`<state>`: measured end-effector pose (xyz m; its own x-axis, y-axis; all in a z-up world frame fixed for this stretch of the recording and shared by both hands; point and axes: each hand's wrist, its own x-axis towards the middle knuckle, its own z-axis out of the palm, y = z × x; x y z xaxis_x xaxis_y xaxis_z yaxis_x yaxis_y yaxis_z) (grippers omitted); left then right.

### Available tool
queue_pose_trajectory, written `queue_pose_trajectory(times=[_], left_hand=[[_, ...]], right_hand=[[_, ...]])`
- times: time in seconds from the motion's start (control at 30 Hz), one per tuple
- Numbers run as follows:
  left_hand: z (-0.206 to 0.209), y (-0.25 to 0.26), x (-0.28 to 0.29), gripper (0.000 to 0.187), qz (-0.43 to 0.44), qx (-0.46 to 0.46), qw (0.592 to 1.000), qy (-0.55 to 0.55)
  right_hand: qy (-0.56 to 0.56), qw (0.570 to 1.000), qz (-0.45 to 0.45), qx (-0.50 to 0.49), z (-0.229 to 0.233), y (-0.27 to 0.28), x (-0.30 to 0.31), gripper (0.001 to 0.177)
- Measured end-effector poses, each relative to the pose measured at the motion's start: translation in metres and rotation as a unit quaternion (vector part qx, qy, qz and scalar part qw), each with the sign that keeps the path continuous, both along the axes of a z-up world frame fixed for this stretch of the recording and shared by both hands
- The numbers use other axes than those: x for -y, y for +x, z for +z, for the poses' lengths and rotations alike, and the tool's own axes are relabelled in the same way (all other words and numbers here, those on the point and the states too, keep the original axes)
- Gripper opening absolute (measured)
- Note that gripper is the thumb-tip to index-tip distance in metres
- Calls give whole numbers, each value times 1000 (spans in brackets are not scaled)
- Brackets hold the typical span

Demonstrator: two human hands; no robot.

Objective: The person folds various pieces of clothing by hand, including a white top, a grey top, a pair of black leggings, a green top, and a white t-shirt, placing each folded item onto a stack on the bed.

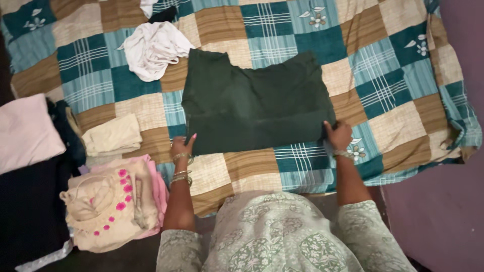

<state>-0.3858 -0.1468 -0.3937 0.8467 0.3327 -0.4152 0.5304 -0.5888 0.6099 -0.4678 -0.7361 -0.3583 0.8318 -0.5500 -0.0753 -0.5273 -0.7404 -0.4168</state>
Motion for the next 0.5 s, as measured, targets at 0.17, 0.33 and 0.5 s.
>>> queue_pose_trajectory(times=[0.17,0.33,0.5], left_hand=[[-5,-19,9,78,-50,169,958,226],[-4,-24,1,63,-7,183,971,152],[-5,-51,0,61,-74,2,968,239]], right_hand=[[-63,997,-47,-27,-14,-9,-9,62],[-80,995,-50,-14,-15,-20,6,44],[-57,987,-136,-68,-18,-59,-5,34]])
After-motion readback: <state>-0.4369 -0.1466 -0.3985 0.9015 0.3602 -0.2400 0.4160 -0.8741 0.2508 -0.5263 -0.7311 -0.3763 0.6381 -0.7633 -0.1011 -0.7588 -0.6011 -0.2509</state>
